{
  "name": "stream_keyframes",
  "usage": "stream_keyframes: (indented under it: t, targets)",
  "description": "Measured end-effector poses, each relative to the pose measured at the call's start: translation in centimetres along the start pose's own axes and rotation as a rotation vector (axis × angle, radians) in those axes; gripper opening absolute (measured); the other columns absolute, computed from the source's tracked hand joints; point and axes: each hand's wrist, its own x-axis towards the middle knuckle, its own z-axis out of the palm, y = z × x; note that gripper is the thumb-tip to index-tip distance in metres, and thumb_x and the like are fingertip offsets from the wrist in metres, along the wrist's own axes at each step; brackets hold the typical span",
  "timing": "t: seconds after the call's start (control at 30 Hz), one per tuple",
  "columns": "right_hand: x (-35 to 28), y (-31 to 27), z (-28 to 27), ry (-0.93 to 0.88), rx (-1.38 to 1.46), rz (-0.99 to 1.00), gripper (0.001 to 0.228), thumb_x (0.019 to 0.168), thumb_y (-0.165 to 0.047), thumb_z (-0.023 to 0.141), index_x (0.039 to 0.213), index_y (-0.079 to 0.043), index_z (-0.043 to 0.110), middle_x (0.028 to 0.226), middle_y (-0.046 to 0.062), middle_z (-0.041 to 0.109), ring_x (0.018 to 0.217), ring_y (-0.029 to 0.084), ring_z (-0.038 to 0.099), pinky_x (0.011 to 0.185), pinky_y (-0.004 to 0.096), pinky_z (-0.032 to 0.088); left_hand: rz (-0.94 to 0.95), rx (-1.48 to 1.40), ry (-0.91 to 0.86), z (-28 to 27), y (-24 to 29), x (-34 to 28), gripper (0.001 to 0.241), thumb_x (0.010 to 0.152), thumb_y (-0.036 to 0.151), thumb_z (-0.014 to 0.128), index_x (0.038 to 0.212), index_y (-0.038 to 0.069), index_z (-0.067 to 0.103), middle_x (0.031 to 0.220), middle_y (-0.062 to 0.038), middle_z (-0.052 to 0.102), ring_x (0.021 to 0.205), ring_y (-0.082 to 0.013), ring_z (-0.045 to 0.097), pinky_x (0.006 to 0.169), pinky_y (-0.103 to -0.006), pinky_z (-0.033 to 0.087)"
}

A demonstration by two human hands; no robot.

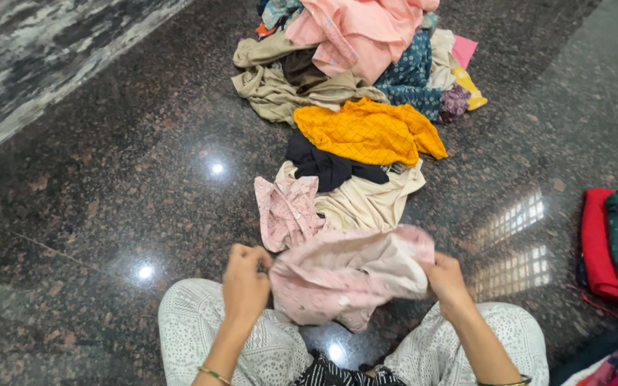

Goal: The person sits on the floor and folds several garments one by one, including a pink patterned cloth, a yellow checkered cloth, a black cloth, a beige cloth, and a large pink sheet. Each item is unfolded, smoothed, and folded into a neat rectangle before being stacked.

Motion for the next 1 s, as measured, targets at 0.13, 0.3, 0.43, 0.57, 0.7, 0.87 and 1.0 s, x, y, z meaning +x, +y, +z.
stream_keyframes:
  t: [0.13, 0.3, 0.43, 0.57, 0.7, 0.87, 1.0]
  targets:
    - [-1.0, 3.4, -1.0, -0.001, 0.006, 0.038, 0.022, 0.097, -0.014, 0.064, 0.108, 0.001, 0.075, 0.098, 0.008, 0.077, 0.082, 0.012, 0.067, 0.071, 0.028, 0.053, 0.175, -0.082, -0.192, 3.2, 1.1, -2.2, 0.025, 0.070, -0.002, 0.070, 0.088, 0.014, 0.077, 0.119, -0.015, 0.059, 0.109, -0.0388, 0.056, 0.094, -0.0477, 0.047]
    - [-2.5, 2.4, -0.6, -0.016, 0.068, 0.018, 0.023, 0.098, -0.016, 0.063, 0.108, 0.002, 0.073, 0.095, 0.006, 0.076, 0.081, 0.011, 0.066, 0.071, 0.027, 0.051, 0.287, -0.011, -0.425, 9.6, 3.7, -3.0, 0.023, 0.079, 0.011, 0.076, 0.100, 0.015, 0.080, 0.149, -0.024, 0.042, 0.131, -0.0540, 0.040, 0.104, -0.0574, 0.040]
    - [-4.1, 0.3, -2.2, -0.098, 0.100, -0.003, 0.024, 0.095, -0.015, 0.064, 0.110, 0.002, 0.073, 0.095, 0.004, 0.077, 0.081, 0.009, 0.067, 0.071, 0.024, 0.051, 0.288, 0.268, -0.515, 13.1, 3.5, -1.6, 0.034, 0.080, -0.002, 0.065, 0.113, 0.006, 0.070, 0.150, -0.025, 0.042, 0.118, -0.0479, 0.051, 0.091, -0.0523, 0.051]
    - [-4.0, -1.3, -5.1, 0.003, 0.046, -0.010, 0.027, 0.097, -0.016, 0.065, 0.112, 0.004, 0.074, 0.087, 0.006, 0.074, 0.071, 0.012, 0.063, 0.062, 0.027, 0.049, 0.206, 0.377, -0.492, 12.6, 2.8, 2.2, 0.034, 0.088, -0.004, 0.059, 0.119, 0.010, 0.066, 0.133, -0.012, 0.061, 0.116, -0.0357, 0.063, 0.092, -0.0471, 0.057]
    - [-2.5, -4.5, -6.1, 0.160, -0.316, -0.221, 0.024, 0.092, -0.016, 0.070, 0.108, 0.000, 0.077, 0.082, 0.009, 0.077, 0.067, 0.014, 0.067, 0.059, 0.029, 0.048, 0.393, 0.359, -0.243, 7.0, 4.6, 7.1, 0.049, 0.075, -0.006, 0.062, 0.121, 0.011, 0.061, 0.136, -0.004, 0.060, 0.111, -0.0358, 0.063, 0.082, -0.0476, 0.058]
    - [0.2, -17.6, -4.9, 0.473, -0.745, -0.847, 0.017, 0.089, -0.015, 0.072, 0.102, -0.005, 0.077, 0.079, 0.017, 0.074, 0.066, 0.022, 0.071, 0.062, 0.035, 0.053, 0.558, 0.363, 0.009, -2.4, 12.7, 14.0, 0.051, 0.075, -0.003, 0.063, 0.124, 0.011, 0.060, 0.141, -0.002, 0.058, 0.098, -0.0324, 0.070, 0.079, -0.0535, 0.056]
    - [0.9, -32.5, -4.5, 0.596, -0.713, -1.122, 0.010, 0.088, -0.004, 0.070, 0.098, -0.002, 0.075, 0.081, 0.015, 0.073, 0.070, 0.022, 0.072, 0.067, 0.035, 0.055, 0.591, 0.238, 0.195, -11.1, 20.8, 19.3, 0.058, 0.077, -0.006, 0.060, 0.134, 0.010, 0.056, 0.150, -0.003, 0.053, 0.096, -0.0381, 0.070, 0.075, -0.0512, 0.057]
